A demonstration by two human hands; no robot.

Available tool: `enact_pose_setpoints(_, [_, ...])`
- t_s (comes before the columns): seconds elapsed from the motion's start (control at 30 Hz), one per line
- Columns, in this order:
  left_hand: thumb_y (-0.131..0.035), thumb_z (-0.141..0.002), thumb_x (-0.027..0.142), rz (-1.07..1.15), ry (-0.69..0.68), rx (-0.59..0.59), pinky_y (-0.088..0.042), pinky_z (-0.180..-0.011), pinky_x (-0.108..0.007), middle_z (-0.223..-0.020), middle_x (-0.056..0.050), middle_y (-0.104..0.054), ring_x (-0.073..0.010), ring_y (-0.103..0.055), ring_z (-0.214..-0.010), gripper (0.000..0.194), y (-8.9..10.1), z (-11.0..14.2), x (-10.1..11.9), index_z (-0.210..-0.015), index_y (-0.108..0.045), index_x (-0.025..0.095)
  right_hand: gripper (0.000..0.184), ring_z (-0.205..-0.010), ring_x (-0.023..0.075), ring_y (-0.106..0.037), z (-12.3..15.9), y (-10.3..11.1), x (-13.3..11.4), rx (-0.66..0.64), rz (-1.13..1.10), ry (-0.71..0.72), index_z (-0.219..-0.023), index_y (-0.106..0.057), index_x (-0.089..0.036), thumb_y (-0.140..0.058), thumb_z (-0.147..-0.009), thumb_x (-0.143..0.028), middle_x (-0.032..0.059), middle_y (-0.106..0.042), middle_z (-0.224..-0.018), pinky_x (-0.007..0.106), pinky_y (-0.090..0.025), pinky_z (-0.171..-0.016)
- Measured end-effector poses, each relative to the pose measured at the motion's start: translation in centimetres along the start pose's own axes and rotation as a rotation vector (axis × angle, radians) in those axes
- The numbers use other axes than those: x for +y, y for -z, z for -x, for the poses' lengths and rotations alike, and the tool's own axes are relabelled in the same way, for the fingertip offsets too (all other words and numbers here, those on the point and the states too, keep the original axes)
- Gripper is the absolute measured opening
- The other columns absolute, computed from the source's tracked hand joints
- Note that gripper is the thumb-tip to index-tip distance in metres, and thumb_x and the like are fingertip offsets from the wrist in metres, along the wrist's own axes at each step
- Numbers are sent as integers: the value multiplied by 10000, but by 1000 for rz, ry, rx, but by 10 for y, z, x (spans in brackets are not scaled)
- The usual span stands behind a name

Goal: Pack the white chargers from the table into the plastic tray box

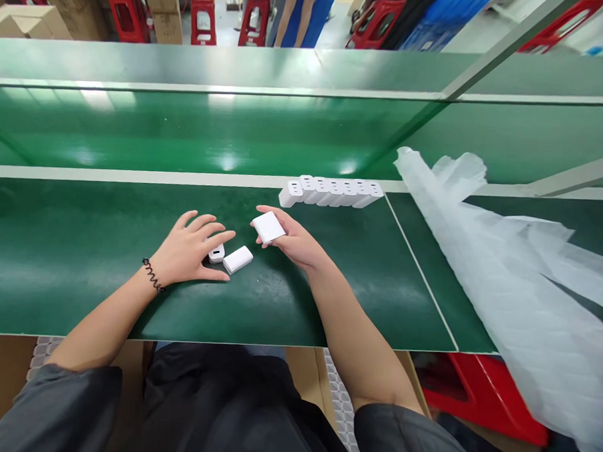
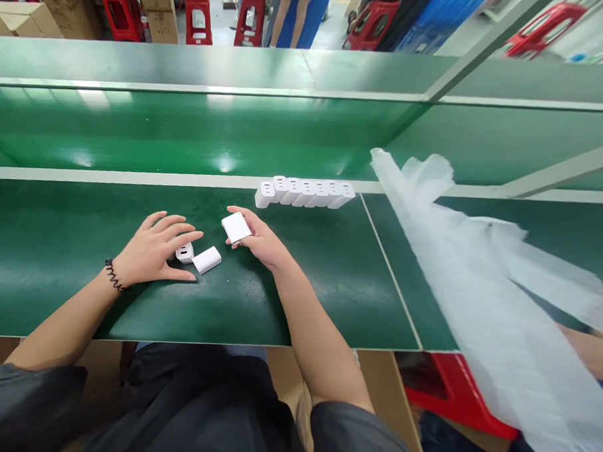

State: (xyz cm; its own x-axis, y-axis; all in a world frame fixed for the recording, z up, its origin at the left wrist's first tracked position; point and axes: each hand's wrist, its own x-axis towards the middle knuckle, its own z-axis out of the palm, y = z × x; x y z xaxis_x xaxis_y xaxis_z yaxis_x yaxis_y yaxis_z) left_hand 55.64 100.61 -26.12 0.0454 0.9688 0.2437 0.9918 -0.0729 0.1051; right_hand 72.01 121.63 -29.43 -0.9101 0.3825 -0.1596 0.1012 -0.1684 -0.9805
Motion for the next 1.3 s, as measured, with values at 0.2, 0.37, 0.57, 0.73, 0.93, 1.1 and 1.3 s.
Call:
enact_pose_setpoints(0.2, [-642, -896, 415, -34, -108, -34, -250, -1172, -562, -1209, -93, -687, -297, -502, -1303, 499, -16, 0, 24, -1331, -540, 192, 851, -964, 193, -633, 7, -1, -10, -75, -4, 73, -1447, -400, -351, -736, -677, -209, 49, -533, -1358, 351, -550, -827])
enact_pose_setpoints(0.37, [-538, -924, 328, -68, -86, 99, -295, -1144, -544, -1031, -66, -728, -261, -591, -1147, 346, -19, 0, 29, -1231, -589, 179, 675, -913, 173, -628, 16, -2, -17, -137, 91, 192, -1387, -491, -357, -752, -766, -334, 35, -552, -1310, 348, -528, -851])
enact_pose_setpoints(0.57, [-534, -915, 476, -72, 12, 189, -360, -1107, -523, -891, -60, -711, -255, -610, -985, 376, -17, -2, 26, -1117, -660, 185, 714, -982, 183, -623, 15, -6, -14, -405, 109, 168, -1420, -468, -287, -766, -771, -282, 36, -651, -1106, 351, -503, -898])
enact_pose_setpoints(0.73, [-505, -929, 583, -70, 53, 171, -359, -1100, -526, -879, -73, -697, -261, -598, -975, 464, -22, -3, 19, -1069, -690, 181, 546, -1030, 190, -617, 9, -6, -7, -459, 167, 138, -1269, -584, -221, -767, -755, -249, 48, -663, -1105, 366, -478, -956])
enact_pose_setpoints(0.93, [-503, -903, 639, -78, 87, 161, -348, -1111, -533, -951, -106, -685, -278, -584, -1005, 627, -26, -2, 16, -1252, -630, 134, 356, -1053, 206, -612, 3, -8, 1, -386, 207, 136, -1132, -656, -220, -704, -781, -254, 55, -623, -1142, 377, -493, -950])
enact_pose_setpoints(1.1, [-529, -904, 603, -93, 100, 113, -311, -1140, -539, -1066, -132, -669, -289, -575, -1050, 667, -24, -1, 16, -1363, -543, 118, 411, -1102, 220, -613, 1, -7, 4, -355, 261, 177, -1203, -644, -246, -669, -793, -226, 57, -625, -1184, 422, -474, -1015])
enact_pose_setpoints(1.3, [-576, -896, 559, -9, 138, 126, -312, -1140, -513, -1059, -116, -680, -275, -585, -1082, 606, -20, -1, 13, -1336, -546, 143, 387, -1216, 239, -587, 1, -9, 9, -338, 261, 217, -1185, -615, -232, -665, -802, -214, 68, -634, -1280, 462, -456, -1082])
